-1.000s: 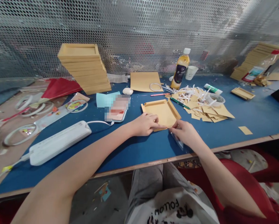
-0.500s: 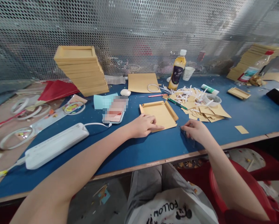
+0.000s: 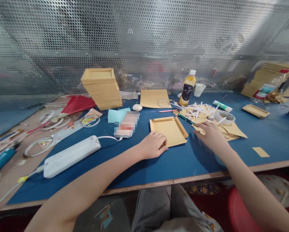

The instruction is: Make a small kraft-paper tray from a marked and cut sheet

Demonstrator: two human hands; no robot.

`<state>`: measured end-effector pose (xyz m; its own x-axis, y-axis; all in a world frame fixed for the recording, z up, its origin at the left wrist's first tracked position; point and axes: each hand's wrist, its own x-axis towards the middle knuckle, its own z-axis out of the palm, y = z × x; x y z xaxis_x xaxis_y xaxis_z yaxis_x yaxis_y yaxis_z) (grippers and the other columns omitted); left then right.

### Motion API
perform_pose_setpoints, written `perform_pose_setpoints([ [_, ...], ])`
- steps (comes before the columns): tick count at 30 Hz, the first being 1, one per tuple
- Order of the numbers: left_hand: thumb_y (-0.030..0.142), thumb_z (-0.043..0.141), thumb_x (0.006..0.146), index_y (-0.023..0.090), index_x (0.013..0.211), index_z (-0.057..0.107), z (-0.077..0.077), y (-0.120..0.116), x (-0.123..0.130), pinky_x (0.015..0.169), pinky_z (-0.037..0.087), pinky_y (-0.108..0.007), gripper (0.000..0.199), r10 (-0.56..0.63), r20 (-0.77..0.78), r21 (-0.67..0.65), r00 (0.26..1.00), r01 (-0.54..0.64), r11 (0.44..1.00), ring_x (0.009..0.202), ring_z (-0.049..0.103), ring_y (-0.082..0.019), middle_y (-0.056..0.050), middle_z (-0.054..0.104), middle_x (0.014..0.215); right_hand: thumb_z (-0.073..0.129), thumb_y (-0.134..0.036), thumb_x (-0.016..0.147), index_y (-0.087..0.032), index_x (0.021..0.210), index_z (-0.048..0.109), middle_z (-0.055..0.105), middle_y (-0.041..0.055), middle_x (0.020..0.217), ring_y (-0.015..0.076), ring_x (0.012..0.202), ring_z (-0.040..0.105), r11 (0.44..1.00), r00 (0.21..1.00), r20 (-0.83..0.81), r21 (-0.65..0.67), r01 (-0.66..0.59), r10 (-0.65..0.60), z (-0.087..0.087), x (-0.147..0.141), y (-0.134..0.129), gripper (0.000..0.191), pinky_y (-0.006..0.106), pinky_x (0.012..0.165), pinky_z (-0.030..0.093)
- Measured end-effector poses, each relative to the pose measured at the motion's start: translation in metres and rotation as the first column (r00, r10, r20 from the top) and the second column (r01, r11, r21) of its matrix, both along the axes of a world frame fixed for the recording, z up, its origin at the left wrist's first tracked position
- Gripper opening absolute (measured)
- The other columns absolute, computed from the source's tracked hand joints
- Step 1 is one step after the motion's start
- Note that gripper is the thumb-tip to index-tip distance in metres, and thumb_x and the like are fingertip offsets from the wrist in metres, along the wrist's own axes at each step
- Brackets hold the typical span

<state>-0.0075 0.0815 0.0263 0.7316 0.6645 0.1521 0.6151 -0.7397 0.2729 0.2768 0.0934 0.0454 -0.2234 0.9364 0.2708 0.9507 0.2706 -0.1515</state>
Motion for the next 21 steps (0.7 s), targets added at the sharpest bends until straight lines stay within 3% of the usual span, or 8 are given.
perform_pose_setpoints([
  [3, 0.029, 0.061, 0.089, 0.017, 0.083, 0.053, 0.001, -0.001, 0.001, 0.077, 0.039, -0.031, 0.015, 0.003, -0.002, -0.007, 1.0, -0.003, 1.0, 0.083, 0.06, -0.019, -0.002, 0.063, 0.084, 0.055, -0.035, 0.09, -0.018, 0.109, 0.068, 0.068, 0.0126, 0.109, 0.0281, 0.101, 0.061, 0.936, 0.945, -0.071, -0.127, -0.327, 0.32, 0.01, -0.023, 0.004, 0.029, 0.039, 0.09, 0.045],
  [6, 0.029, 0.058, 0.09, 0.017, 0.083, 0.053, 0.0, 0.0, 0.001, 0.076, 0.039, -0.031, 0.015, -0.015, -0.008, 0.001, 1.0, 0.015, 1.0, 0.083, 0.059, -0.019, -0.002, 0.063, 0.084, 0.067, -0.036, 0.083, -0.022, 0.102, 0.07, 0.069, 0.0083, 0.101, 0.024, 0.094, 0.063, 0.769, 0.813, -0.114, -0.273, -0.578, 0.57, 0.016, -0.042, 0.01, 0.024, 0.033, 0.083, 0.046],
  [9, 0.028, 0.055, 0.092, 0.018, 0.084, 0.053, -0.001, 0.003, 0.0, 0.077, 0.04, -0.031, 0.013, -0.044, -0.016, 0.01, 0.999, 0.044, 0.999, 0.083, 0.059, -0.019, -0.003, 0.063, 0.085, 0.069, -0.03, 0.082, -0.02, 0.086, 0.069, 0.068, 0.0051, 0.087, 0.0197, 0.086, 0.062, 0.647, 0.706, -0.169, -0.298, -0.701, 0.687, 0.012, -0.049, 0.019, 0.011, 0.028, 0.078, 0.045],
  [11, 0.027, 0.053, 0.092, 0.018, 0.084, 0.052, -0.001, 0.005, 0.0, 0.078, 0.04, -0.031, 0.013, -0.055, -0.016, 0.007, 0.998, 0.055, 0.998, 0.081, 0.059, -0.019, -0.003, 0.063, 0.084, 0.067, -0.027, 0.084, -0.019, 0.082, 0.066, 0.065, 0.0036, 0.082, 0.0173, 0.08, 0.06, 0.64, 0.701, -0.227, -0.29, -0.712, 0.677, 0.006, -0.048, 0.024, 0.009, 0.026, 0.072, 0.044],
  [14, 0.027, 0.048, 0.094, 0.018, 0.088, 0.052, -0.003, 0.009, -0.002, 0.077, 0.041, -0.03, 0.012, -0.048, -0.001, -0.005, 0.999, 0.048, 0.999, 0.078, 0.059, -0.019, -0.003, 0.063, 0.082, 0.064, -0.029, 0.087, -0.019, 0.084, 0.063, 0.065, 0.0027, 0.081, 0.0159, 0.077, 0.058, 0.676, 0.722, -0.3, -0.256, -0.691, 0.624, -0.005, -0.041, 0.028, 0.011, 0.025, 0.07, 0.043],
  [18, 0.021, 0.042, 0.095, 0.016, 0.11, 0.051, -0.007, 0.012, -0.003, 0.079, 0.04, -0.031, 0.018, -0.043, 0.034, -0.008, 0.998, 0.043, 0.999, 0.083, 0.059, -0.019, -0.006, 0.065, 0.093, 0.063, -0.032, 0.088, -0.019, 0.095, 0.063, 0.068, 0.0034, 0.087, 0.0178, 0.084, 0.059, 0.709, 0.725, -0.34, -0.195, -0.677, 0.599, -0.015, -0.035, 0.029, 0.015, 0.027, 0.075, 0.043],
  [21, 0.019, 0.038, 0.096, 0.017, 0.111, 0.054, -0.011, 0.014, -0.004, 0.081, 0.039, -0.03, 0.022, -0.095, 0.058, 0.051, 0.994, 0.092, 0.994, 0.086, 0.059, -0.018, -0.007, 0.063, 0.096, 0.062, -0.029, 0.089, -0.02, 0.104, 0.063, 0.069, 0.0038, 0.094, 0.0182, 0.089, 0.06, 0.704, 0.701, -0.341, -0.141, -0.696, 0.626, -0.019, -0.034, 0.032, 0.017, 0.029, 0.081, 0.042],
])
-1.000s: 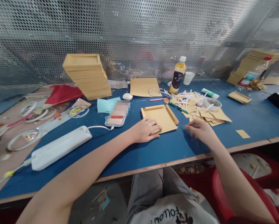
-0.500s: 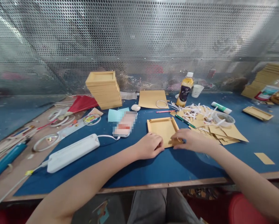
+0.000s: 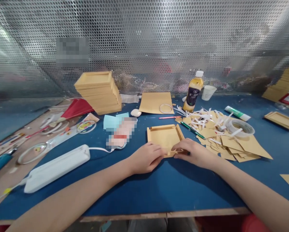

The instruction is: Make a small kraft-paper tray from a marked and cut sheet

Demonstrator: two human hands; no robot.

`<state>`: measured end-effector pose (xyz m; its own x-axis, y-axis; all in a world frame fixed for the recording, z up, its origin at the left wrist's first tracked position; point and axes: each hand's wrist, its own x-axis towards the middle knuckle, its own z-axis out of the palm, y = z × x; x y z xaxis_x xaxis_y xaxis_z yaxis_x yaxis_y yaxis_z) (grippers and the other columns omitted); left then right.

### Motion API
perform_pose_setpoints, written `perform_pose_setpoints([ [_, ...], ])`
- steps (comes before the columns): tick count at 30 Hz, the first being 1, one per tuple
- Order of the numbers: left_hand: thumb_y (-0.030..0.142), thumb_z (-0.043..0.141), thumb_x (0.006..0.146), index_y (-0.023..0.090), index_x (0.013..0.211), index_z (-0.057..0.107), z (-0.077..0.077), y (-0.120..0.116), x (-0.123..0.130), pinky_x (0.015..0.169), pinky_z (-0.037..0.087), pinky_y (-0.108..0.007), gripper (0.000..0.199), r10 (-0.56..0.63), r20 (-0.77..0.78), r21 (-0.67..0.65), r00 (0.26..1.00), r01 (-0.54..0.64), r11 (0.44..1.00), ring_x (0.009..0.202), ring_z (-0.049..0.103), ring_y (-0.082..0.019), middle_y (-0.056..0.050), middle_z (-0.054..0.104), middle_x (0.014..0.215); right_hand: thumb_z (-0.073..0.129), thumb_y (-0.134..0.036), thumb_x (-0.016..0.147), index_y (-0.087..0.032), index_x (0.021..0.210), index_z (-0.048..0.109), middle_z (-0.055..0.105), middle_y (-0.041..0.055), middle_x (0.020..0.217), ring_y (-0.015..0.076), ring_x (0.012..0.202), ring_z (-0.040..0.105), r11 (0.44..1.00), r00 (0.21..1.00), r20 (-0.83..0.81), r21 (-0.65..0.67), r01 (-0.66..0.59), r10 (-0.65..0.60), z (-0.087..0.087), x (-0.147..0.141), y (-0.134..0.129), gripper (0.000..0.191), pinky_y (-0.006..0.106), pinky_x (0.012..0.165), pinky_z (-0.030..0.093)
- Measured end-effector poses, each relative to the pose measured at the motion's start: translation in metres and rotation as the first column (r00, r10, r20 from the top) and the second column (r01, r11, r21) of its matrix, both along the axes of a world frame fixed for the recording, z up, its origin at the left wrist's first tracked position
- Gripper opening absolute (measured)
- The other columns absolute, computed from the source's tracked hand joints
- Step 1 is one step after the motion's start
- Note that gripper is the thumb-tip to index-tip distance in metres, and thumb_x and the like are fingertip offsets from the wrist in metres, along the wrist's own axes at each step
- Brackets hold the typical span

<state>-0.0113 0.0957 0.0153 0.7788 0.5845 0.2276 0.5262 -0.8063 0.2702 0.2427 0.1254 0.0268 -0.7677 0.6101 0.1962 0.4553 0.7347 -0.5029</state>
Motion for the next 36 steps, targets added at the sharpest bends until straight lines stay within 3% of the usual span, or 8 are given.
perform_pose_setpoints([
  [9, 0.029, 0.045, 0.098, 0.024, 0.124, 0.056, -0.0035, 0.0028, -0.0018, 0.082, 0.037, -0.031, 0.029, 0.078, 0.002, 0.08, 0.997, -0.077, 0.994, 0.091, 0.057, -0.018, -0.005, 0.061, 0.098, 0.052, -0.027, 0.095, -0.02, 0.102, 0.068, 0.069, 0.006, 0.094, 0.0175, 0.088, 0.062, 0.995, 1.0, -0.03, 0.103, 0.002, 0.001, -0.0051, -0.0045, 0.0071, 0.019, 0.03, 0.08, 0.044],
  [16, 0.031, 0.044, 0.099, 0.02, 0.114, 0.063, -0.0044, 0.0007, -0.0007, 0.085, 0.039, -0.033, 0.027, 0.119, 0.006, 0.172, 0.993, -0.118, 0.978, 0.088, 0.057, -0.018, -0.005, 0.063, 0.096, 0.066, -0.032, 0.087, -0.02, 0.104, 0.069, 0.067, 0.0074, 0.097, 0.0202, 0.091, 0.062, 0.985, 1.0, 0.007, 0.174, -0.018, 0.018, -0.0086, -0.0042, 0.0088, 0.021, 0.034, 0.084, 0.044],
  [20, 0.032, 0.044, 0.099, 0.018, 0.104, 0.067, -0.0039, -0.0004, 0.0015, 0.086, 0.04, -0.032, 0.028, 0.111, 0.018, 0.21, 0.994, -0.112, 0.971, 0.088, 0.057, -0.018, -0.005, 0.064, 0.095, 0.061, -0.029, 0.09, -0.02, 0.101, 0.07, 0.068, 0.0064, 0.092, 0.0188, 0.087, 0.062, 0.98, 0.999, 0.008, 0.198, -0.034, 0.033, -0.0102, -0.0048, 0.0082, 0.017, 0.033, 0.082, 0.044],
  [25, 0.03, 0.043, 0.099, 0.017, 0.107, 0.067, -0.004, 0.0002, 0.0014, 0.087, 0.04, -0.034, 0.028, 0.108, 0.005, 0.259, 0.994, -0.106, 0.96, 0.086, 0.057, -0.017, -0.005, 0.063, 0.09, 0.056, -0.031, 0.093, -0.019, 0.102, 0.071, 0.067, 0.0067, 0.09, 0.0186, 0.085, 0.061, 0.98, 0.999, 0.019, 0.198, -0.034, 0.031, -0.009, -0.0064, 0.0072, 0.02, 0.033, 0.08, 0.044],
  [33, 0.035, 0.046, 0.098, 0.016, 0.12, 0.061, -0.003, -0.0015, 0.0015, 0.091, 0.041, -0.038, 0.033, 0.175, -0.05, 0.291, 0.983, -0.153, 0.944, 0.1, 0.056, -0.023, -0.01, 0.061, 0.11, 0.05, -0.029, 0.097, -0.018, 0.105, 0.071, 0.065, 0.0081, 0.092, 0.0196, 0.087, 0.059, 0.968, 0.997, 0.077, 0.25, -0.021, 0.002, -0.0079, -0.0081, 0.005, 0.026, 0.035, 0.082, 0.044],
  [36, 0.03, 0.045, 0.098, 0.017, 0.119, 0.06, -0.0043, -0.0019, 0.0026, 0.089, 0.042, -0.036, 0.029, 0.155, -0.015, 0.325, 0.988, -0.142, 0.935, 0.096, 0.058, -0.02, -0.008, 0.063, 0.106, 0.047, -0.029, 0.097, -0.018, 0.107, 0.07, 0.065, 0.0085, 0.091, 0.0203, 0.086, 0.059, 0.957, 0.994, 0.109, 0.289, -0.024, -0.008, -0.008, -0.0087, 0.0042, 0.027, 0.035, 0.08, 0.044],
])
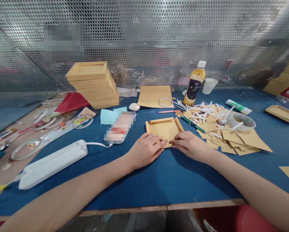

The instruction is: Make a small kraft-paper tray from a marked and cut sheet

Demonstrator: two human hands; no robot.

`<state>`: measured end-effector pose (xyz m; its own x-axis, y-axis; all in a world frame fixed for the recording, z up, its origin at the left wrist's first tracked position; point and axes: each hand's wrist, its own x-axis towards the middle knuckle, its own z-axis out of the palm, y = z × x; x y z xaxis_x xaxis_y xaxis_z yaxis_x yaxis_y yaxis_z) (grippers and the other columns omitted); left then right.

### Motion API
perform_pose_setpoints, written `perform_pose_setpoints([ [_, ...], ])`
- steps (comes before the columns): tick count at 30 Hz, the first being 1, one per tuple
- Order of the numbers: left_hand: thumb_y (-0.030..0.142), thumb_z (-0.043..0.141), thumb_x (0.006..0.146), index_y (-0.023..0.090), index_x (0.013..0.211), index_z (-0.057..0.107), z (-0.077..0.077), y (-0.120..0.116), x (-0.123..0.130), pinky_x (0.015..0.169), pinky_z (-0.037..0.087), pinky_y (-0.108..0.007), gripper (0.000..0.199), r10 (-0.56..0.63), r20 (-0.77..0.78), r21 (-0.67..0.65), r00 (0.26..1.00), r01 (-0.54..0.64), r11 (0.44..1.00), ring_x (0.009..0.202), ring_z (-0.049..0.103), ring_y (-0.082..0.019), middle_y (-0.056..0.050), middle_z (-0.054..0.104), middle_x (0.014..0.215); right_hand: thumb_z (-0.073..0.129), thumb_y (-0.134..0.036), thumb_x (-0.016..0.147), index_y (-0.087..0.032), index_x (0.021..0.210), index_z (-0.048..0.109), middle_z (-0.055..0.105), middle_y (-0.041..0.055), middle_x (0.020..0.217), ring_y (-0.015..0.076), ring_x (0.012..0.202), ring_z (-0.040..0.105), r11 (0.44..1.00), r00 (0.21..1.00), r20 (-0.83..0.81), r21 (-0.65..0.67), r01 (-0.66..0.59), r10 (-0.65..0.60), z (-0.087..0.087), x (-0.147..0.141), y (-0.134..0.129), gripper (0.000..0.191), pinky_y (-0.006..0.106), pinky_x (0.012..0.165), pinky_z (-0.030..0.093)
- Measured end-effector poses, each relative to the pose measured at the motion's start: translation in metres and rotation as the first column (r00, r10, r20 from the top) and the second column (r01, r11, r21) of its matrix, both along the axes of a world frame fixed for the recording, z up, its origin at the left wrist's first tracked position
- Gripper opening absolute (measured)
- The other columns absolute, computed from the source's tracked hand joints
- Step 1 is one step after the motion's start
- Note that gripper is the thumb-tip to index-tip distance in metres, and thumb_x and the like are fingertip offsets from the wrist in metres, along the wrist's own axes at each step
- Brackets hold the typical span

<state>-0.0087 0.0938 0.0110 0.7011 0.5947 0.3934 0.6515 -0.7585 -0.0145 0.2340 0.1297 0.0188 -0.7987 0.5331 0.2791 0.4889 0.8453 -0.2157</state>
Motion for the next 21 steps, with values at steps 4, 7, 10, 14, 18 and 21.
perform_pose_setpoints([
  [4, 0.023, 0.043, 0.1, 0.017, 0.105, 0.065, -0.0026, 0.0013, 0.0003, 0.086, 0.042, -0.033, 0.024, -0.016, 0.048, 0.031, 0.999, 0.015, 0.999, 0.087, 0.06, -0.016, -0.004, 0.067, 0.092, 0.052, -0.031, 0.095, -0.017, 0.116, 0.064, 0.067, 0.009, 0.097, 0.0213, 0.089, 0.06, 1.0, 1.0, 0.004, 0.02, -0.002, 0.002, 0.0001, 0.0007, 0.0005, 0.028, 0.035, 0.08, 0.044],
  [7, 0.025, 0.045, 0.099, 0.018, 0.103, 0.066, -0.0036, 0.0026, -0.0009, 0.086, 0.042, -0.033, 0.023, 0.001, 0.065, 0.004, 0.998, -0.001, 1.0, 0.086, 0.06, -0.016, -0.004, 0.067, 0.091, 0.053, -0.029, 0.094, -0.017, 0.11, 0.065, 0.067, 0.0083, 0.098, 0.0205, 0.091, 0.06, 1.0, 1.0, -0.017, 0.011, -0.003, 0.003, -0.0002, 0.0016, 0.0022, 0.022, 0.035, 0.082, 0.043],
  [10, 0.026, 0.046, 0.099, 0.018, 0.103, 0.067, -0.0038, 0.0031, -0.0019, 0.086, 0.042, -0.034, 0.023, 0.016, 0.068, -0.034, 0.998, -0.013, 0.999, 0.086, 0.059, -0.017, -0.004, 0.066, 0.092, 0.05, -0.027, 0.096, -0.019, 0.102, 0.066, 0.067, 0.0068, 0.094, 0.0187, 0.088, 0.061, 1.0, 1.0, -0.022, -0.012, -0.014, 0.014, -0.0006, 0.0017, 0.0034, 0.019, 0.034, 0.082, 0.043],
  [14, 0.024, 0.045, 0.099, 0.018, 0.104, 0.067, -0.0044, 0.0032, -0.0022, 0.087, 0.042, -0.034, 0.023, 0.011, 0.066, -0.038, 0.998, -0.009, 0.999, 0.087, 0.058, -0.017, -0.005, 0.066, 0.091, 0.048, -0.026, 0.097, -0.018, 0.101, 0.067, 0.067, 0.0075, 0.092, 0.0185, 0.086, 0.061, 1.0, 0.999, -0.032, -0.001, -0.025, 0.025, -0.0004, 0.0011, 0.0023, 0.02, 0.034, 0.08, 0.044],
  [18, 0.018, 0.045, 0.098, 0.016, 0.104, 0.066, -0.0055, 0.0038, -0.0026, 0.086, 0.043, -0.033, 0.022, -0.007, 0.07, -0.026, 0.997, 0.009, 1.0, 0.086, 0.058, -0.018, -0.005, 0.066, 0.093, 0.047, -0.027, 0.097, -0.018, 0.102, 0.066, 0.067, 0.0083, 0.092, 0.0189, 0.086, 0.062, 0.999, 0.998, -0.043, 0.017, -0.045, 0.045, -0.001, 0.0012, 0.0005, 0.022, 0.034, 0.081, 0.045],
  [21, 0.017, 0.045, 0.098, 0.015, 0.105, 0.065, -0.006, 0.004, -0.003, 0.084, 0.043, -0.033, 0.021, -0.004, 0.054, -0.046, 0.999, 0.007, 0.999, 0.086, 0.058, -0.018, -0.005, 0.065, 0.094, 0.049, -0.028, 0.096, -0.018, 0.101, 0.066, 0.067, 0.0076, 0.091, 0.019, 0.085, 0.062, 0.999, 0.999, -0.037, 0.001, -0.034, 0.034, -0.0024, 0.0018, 0.0002, 0.02, 0.033, 0.079, 0.045],
])
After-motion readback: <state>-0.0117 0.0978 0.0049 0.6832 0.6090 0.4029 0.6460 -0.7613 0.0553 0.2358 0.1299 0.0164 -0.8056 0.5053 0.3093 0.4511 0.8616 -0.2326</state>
